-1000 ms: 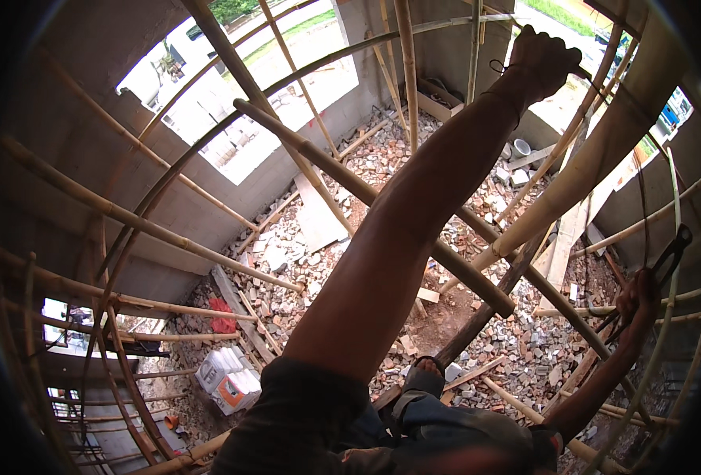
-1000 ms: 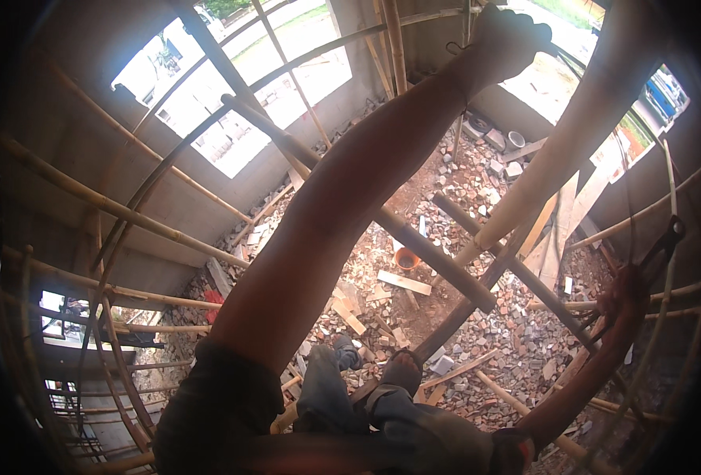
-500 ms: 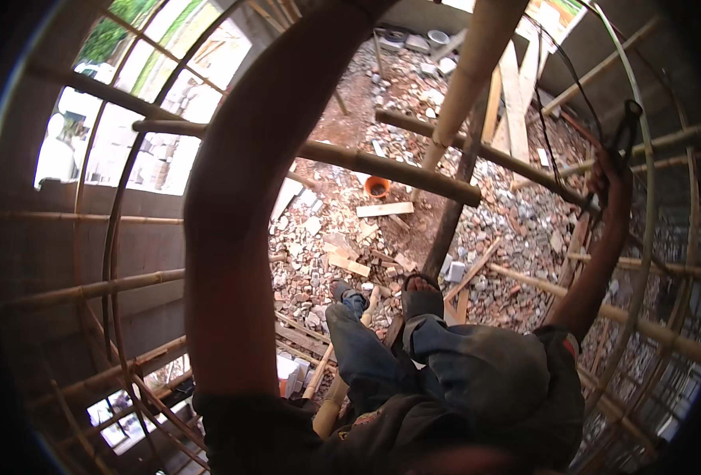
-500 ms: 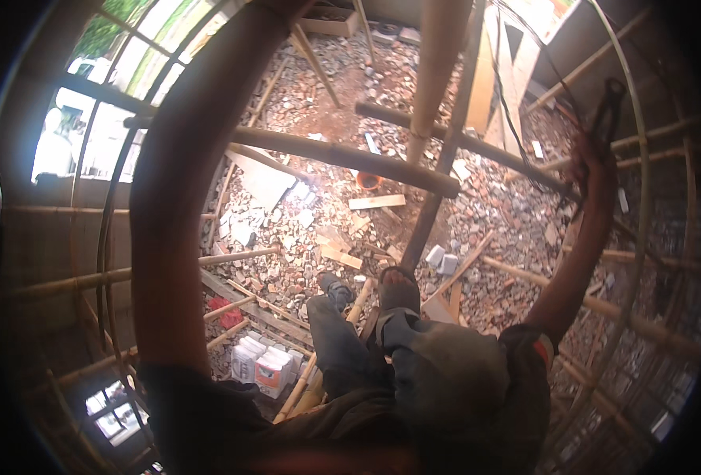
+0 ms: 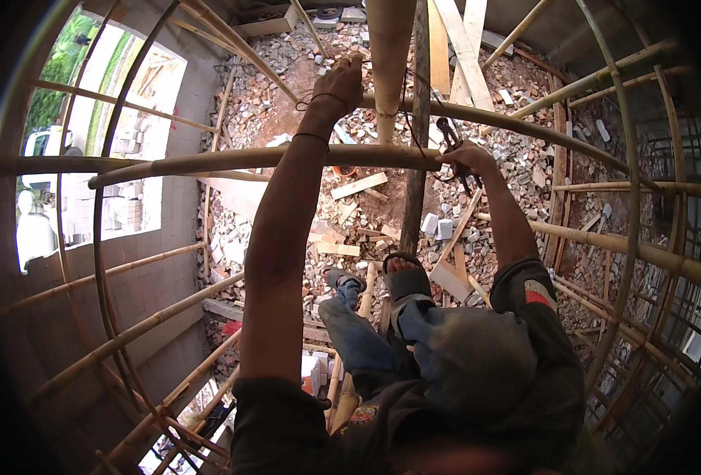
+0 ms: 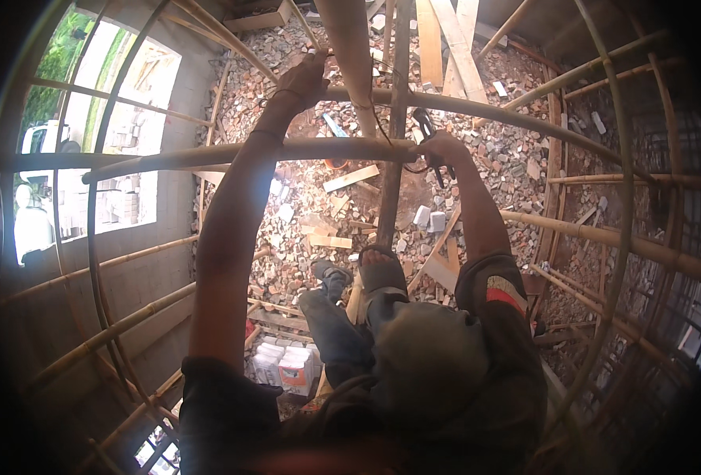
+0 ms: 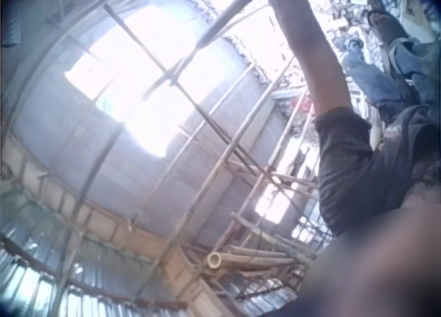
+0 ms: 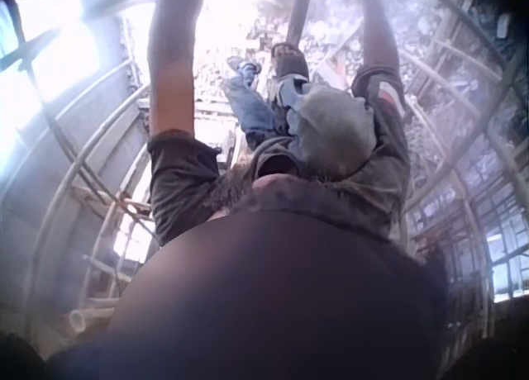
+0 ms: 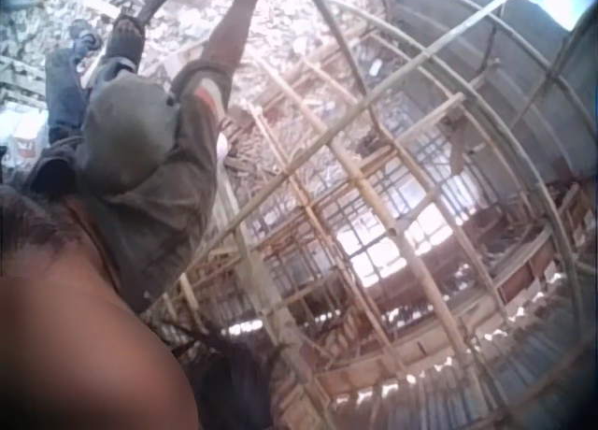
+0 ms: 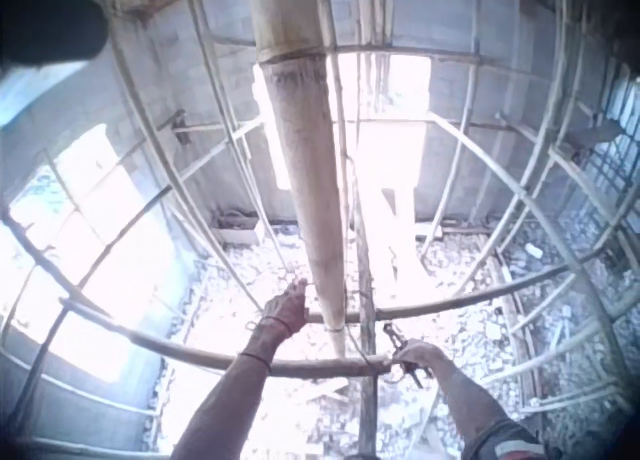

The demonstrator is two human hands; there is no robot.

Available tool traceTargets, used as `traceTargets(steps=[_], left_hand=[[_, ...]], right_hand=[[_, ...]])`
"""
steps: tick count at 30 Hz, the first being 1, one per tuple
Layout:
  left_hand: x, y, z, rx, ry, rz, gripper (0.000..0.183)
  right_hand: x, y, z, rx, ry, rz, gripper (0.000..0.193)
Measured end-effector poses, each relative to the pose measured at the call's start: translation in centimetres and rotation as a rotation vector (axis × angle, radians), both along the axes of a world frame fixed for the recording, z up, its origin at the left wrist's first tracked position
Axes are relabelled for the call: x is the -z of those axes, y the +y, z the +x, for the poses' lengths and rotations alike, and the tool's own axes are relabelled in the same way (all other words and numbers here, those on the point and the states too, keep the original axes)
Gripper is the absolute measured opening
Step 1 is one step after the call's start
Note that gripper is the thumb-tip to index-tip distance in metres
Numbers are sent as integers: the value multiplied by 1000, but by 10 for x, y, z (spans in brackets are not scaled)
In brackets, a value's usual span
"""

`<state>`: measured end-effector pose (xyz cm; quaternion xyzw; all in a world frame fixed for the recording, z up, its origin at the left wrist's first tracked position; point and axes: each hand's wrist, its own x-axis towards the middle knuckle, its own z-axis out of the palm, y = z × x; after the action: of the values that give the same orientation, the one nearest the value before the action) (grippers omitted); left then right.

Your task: The person secures bamboo poles to a vertical bamboo scaffold using a black strap and a metal ratchet tool. They wrap the strap around the pole, thread it through the ratchet, and tighten it repeatedly to fasten the pole in place.

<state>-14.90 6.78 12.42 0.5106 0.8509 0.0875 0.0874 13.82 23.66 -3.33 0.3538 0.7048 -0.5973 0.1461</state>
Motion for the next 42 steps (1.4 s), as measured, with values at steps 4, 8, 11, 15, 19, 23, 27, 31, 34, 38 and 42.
traceTargets(steps=[4,8,11,15,19,23,27,31,34,38,42], left_hand=[[10,-1,2,43,1,-9,54],[19,-2,5,43,3,-57,56],[22,-3,7,39,-1,-41,60],[18,-3,10,21,-15,-114,80],[7,-8,4,38,-85,-37,90],[-12,-22,-17,107,-189,145,121],[-45,-34,-34,186,-169,244,140],[-87,-35,-32,252,25,236,156],[-111,-40,-20,219,97,149,156],[-132,-44,-12,144,247,248,153],[-153,-39,-14,91,375,348,135]], right_hand=[[26,-31,-4,304,8,-34,31],[30,-39,-3,325,-16,-193,28],[24,-41,-5,313,-44,-103,27],[-2,-44,-5,350,39,-196,31],[-52,-37,-6,415,240,-177,44],[-112,-24,-19,323,359,9,52],[-166,-17,-30,367,443,94,48],[-212,-8,-44,351,562,117,50],[-240,-7,-48,342,576,48,48],[-269,-11,-49,374,648,140,52],[-299,-5,-59,389,709,361,58]])
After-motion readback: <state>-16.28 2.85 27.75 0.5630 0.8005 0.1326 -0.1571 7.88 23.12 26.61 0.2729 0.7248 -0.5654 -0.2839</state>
